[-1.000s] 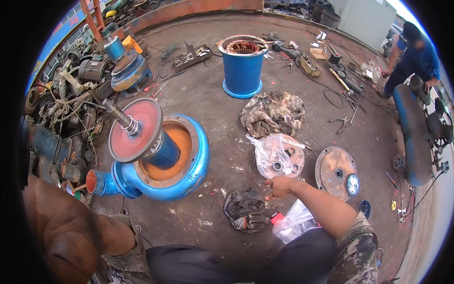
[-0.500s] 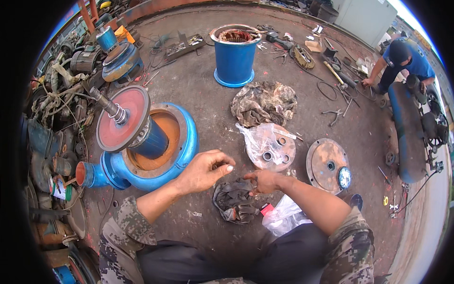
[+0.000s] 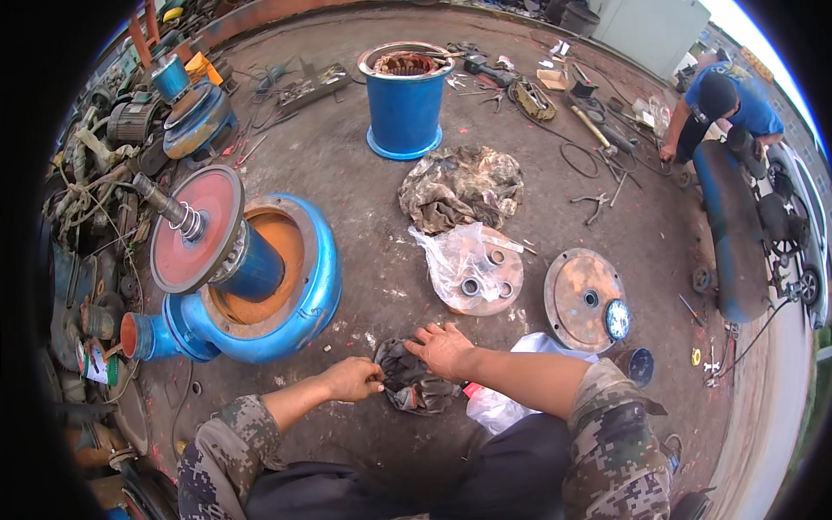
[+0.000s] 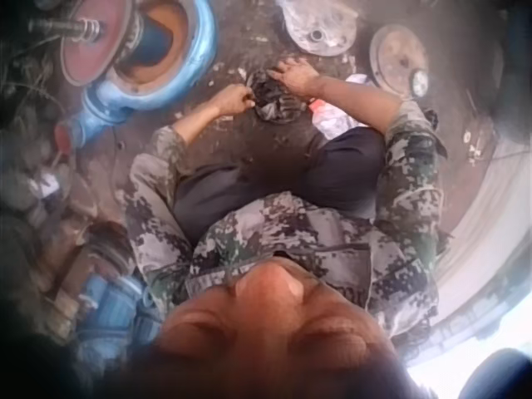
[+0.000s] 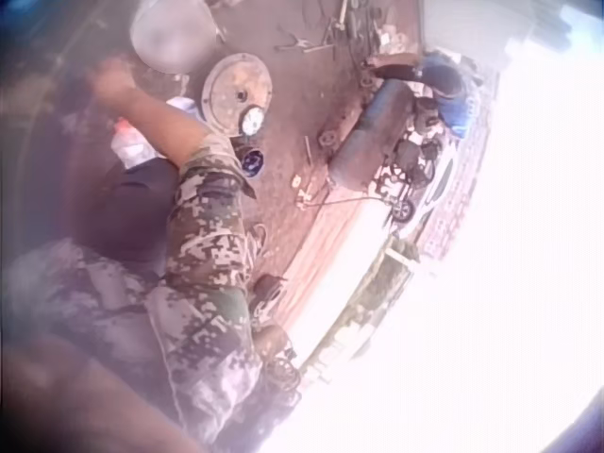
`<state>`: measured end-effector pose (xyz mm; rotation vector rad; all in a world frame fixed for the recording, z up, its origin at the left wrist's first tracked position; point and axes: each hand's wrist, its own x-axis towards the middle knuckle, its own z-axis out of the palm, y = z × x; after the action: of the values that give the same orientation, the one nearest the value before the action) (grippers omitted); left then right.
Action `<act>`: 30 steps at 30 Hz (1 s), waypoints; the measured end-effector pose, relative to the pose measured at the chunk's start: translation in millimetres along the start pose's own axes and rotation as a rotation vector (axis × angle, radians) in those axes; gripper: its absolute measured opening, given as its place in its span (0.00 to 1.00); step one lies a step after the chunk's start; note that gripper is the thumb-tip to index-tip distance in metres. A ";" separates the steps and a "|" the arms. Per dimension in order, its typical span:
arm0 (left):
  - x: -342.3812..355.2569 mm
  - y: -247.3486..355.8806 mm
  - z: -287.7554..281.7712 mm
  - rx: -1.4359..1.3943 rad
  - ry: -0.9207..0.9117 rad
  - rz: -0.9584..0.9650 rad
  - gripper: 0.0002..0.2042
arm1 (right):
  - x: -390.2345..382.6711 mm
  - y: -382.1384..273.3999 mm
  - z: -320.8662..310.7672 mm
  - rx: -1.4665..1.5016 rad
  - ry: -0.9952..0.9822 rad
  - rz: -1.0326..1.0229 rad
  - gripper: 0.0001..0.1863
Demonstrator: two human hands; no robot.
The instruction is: The person sits on the floor and cleans a small metal part with a cloth. They then pick up a plastic bag containing small metal rings, inspect them, and place them onto a blue cylindrical machine part. The person continues to handle and install the rings onto the machine shaft.
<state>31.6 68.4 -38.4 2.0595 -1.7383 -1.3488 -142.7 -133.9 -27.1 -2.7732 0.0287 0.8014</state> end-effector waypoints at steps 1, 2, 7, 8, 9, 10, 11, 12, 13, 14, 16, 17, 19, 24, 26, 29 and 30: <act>0.4 -1.3 4.4 -0.001 0.011 0.017 0.16 | 1.1 -1.8 4.2 -0.062 0.054 -0.026 0.39; 1.2 -3.0 7.6 -0.003 0.022 0.033 0.16 | 4.0 -1.2 6.8 -0.082 0.060 -0.032 0.37; 0.5 -6.2 18.0 0.002 -0.023 0.042 0.16 | 13.4 0.1 17.5 -0.146 0.150 -0.043 0.29; -1.2 -5.4 18.9 0.009 -0.026 0.046 0.16 | 14.7 1.1 18.0 -0.155 0.167 -0.055 0.25; -2.3 -5.3 19.9 0.005 -0.031 0.043 0.16 | 16.2 2.3 18.4 -0.165 0.183 -0.067 0.22; -1.5 -4.6 21.3 0.001 -0.037 0.046 0.16 | 16.4 5.1 20.3 -0.175 0.198 -0.073 0.19; -0.3 -3.9 22.1 -0.004 -0.043 0.049 0.16 | 17.8 7.4 22.0 -0.188 0.194 -0.073 0.17; 1.1 -3.4 22.3 -0.011 -0.036 0.052 0.16 | 19.9 9.5 23.7 -0.201 0.190 -0.073 0.15; 0.1 -4.1 22.2 -0.018 -0.030 0.050 0.16 | 22.4 8.9 24.3 -0.213 0.187 -0.077 0.13; -0.1 -3.8 22.4 -0.025 -0.024 0.048 0.16 | 23.4 8.7 25.3 -0.209 0.192 -0.064 0.12; -1.4 -2.2 18.4 -0.037 -0.028 0.028 0.16 | 26.5 6.8 24.2 -0.201 0.205 -0.041 0.11; -2.5 -2.3 15.5 -0.041 -0.029 0.015 0.16 | 28.6 5.5 21.8 -0.172 0.208 -0.017 0.11; -4.0 -6.0 13.4 -0.053 -0.037 -0.007 0.16 | 31.4 4.4 16.4 -0.116 0.211 0.034 0.12; -6.7 -3.5 6.4 -0.033 0.040 -0.106 0.16 | 36.4 0.9 3.9 0.018 0.209 0.136 0.15; 0.7 11.9 0.4 -0.034 0.145 -0.129 0.16 | 32.5 5.1 5.9 0.142 0.205 0.181 0.15; -1.5 7.5 0.2 -0.038 0.194 -0.243 0.19 | 36.6 3.1 18.0 0.326 0.284 0.189 0.14; -9.2 -9.1 3.0 -0.067 0.218 -0.314 0.22 | 57.9 -6.4 14.5 0.319 0.293 0.169 0.13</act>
<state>36.8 80.4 -40.7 2.4110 -1.3073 -1.1785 -100.6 -121.2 -67.9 -2.5765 0.4127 0.3775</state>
